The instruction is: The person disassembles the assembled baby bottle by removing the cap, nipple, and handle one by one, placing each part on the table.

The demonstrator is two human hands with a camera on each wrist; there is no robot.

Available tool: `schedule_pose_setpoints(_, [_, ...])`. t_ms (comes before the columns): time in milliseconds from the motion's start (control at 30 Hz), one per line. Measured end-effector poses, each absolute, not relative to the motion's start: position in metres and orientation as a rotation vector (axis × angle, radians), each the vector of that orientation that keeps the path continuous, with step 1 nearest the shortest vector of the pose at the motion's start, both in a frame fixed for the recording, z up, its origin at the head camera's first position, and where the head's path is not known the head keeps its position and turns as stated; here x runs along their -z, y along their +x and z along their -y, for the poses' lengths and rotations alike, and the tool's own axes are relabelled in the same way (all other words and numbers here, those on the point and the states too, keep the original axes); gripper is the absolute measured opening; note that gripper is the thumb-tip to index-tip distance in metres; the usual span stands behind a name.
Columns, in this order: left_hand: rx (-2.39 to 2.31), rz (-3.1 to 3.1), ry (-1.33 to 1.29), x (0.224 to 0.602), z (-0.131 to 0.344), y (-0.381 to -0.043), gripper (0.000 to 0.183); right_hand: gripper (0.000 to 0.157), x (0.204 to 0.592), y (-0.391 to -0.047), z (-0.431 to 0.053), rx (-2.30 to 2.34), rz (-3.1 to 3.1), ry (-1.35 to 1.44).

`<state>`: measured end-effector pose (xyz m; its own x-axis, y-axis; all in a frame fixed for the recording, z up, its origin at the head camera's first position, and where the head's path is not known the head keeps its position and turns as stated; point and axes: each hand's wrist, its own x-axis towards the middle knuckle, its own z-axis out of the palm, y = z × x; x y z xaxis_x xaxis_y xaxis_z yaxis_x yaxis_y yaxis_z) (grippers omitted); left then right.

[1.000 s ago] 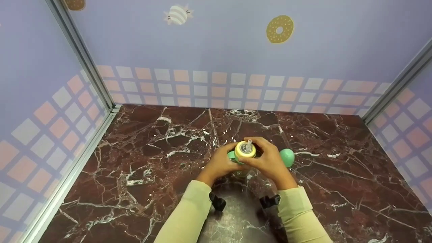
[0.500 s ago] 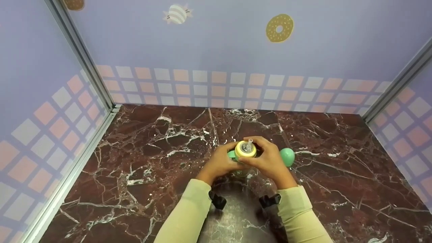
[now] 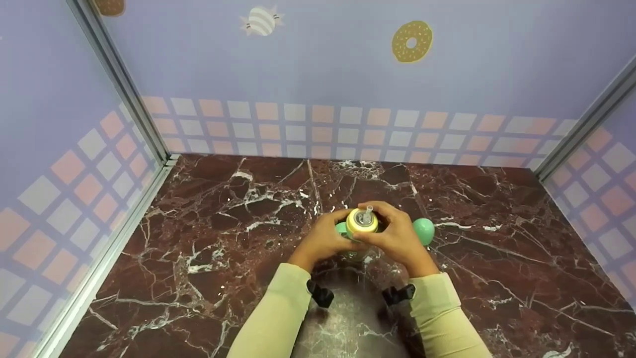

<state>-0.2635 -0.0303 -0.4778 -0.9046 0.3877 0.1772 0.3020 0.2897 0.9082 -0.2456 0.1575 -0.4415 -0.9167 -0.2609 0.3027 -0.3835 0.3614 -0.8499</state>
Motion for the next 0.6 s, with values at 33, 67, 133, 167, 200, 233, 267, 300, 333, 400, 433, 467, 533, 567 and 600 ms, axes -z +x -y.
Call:
schedule_pose_setpoints(33, [-1.703,-2.462,0.664,0.478,0.03,-0.264,0.073,0.061,0.44,-0.245,-0.158,-1.614,2.498,0.6])
schedule_pose_setpoints(67, [-1.706,-2.46,0.667,0.479,0.03,-0.264,0.073,0.061,0.439,-0.244,-0.158,-1.628,2.498,0.608])
schedule_pose_setpoints(133, [-1.714,-2.454,0.681,0.479,0.029,-0.264,0.072,0.06,0.433,-0.241,-0.157,-1.661,2.497,0.628])
schedule_pose_setpoints(167, [-1.721,-2.449,0.688,0.479,0.029,-0.263,0.072,0.059,0.43,-0.239,-0.157,-1.676,2.496,0.638])
schedule_pose_setpoints(200, [-1.728,-2.442,0.692,0.48,0.029,-0.263,0.072,0.058,0.427,-0.238,-0.157,-1.687,2.497,0.648])
schedule_pose_setpoints(233, [-1.735,-2.436,0.693,0.48,0.028,-0.263,0.072,0.058,0.424,-0.236,-0.156,-1.699,2.494,0.66])
schedule_pose_setpoints(267, [-1.739,-2.433,0.693,0.48,0.028,-0.263,0.073,0.057,0.422,-0.234,-0.156,-1.713,2.489,0.672])
schedule_pose_setpoints(300, [-1.741,-2.428,0.694,0.48,0.028,-0.263,0.073,0.056,0.42,-0.233,-0.156,-1.722,2.485,0.683])
schedule_pose_setpoints(333, [-1.742,-2.424,0.692,0.48,0.028,-0.263,0.073,0.056,0.419,-0.232,-0.156,-1.727,2.482,0.691])
schedule_pose_setpoints(400, [-1.739,-2.417,0.686,0.48,0.029,-0.263,0.073,0.055,0.417,-0.231,-0.156,-1.742,2.467,0.716])
schedule_pose_setpoints(433, [-1.739,-2.411,0.684,0.479,0.029,-0.263,0.073,0.055,0.417,-0.232,-0.156,-1.748,2.461,0.726])
schedule_pose_setpoints(467, [-1.737,-2.406,0.679,0.479,0.03,-0.263,0.073,0.054,0.417,-0.232,-0.157,-1.753,2.455,0.739])
schedule_pose_setpoints(533, [-1.748,-2.383,0.674,0.478,0.03,-0.263,0.072,0.054,0.418,-0.233,-0.158,-1.756,2.453,0.763])
schedule_pose_setpoints(567, [-1.754,-2.372,0.674,0.478,0.03,-0.263,0.071,0.054,0.418,-0.234,-0.158,-1.757,2.453,0.776])
schedule_pose_setpoints(600, [-1.761,-2.361,0.675,0.478,0.031,-0.263,0.071,0.054,0.419,-0.235,-0.159,-1.759,2.457,0.786])
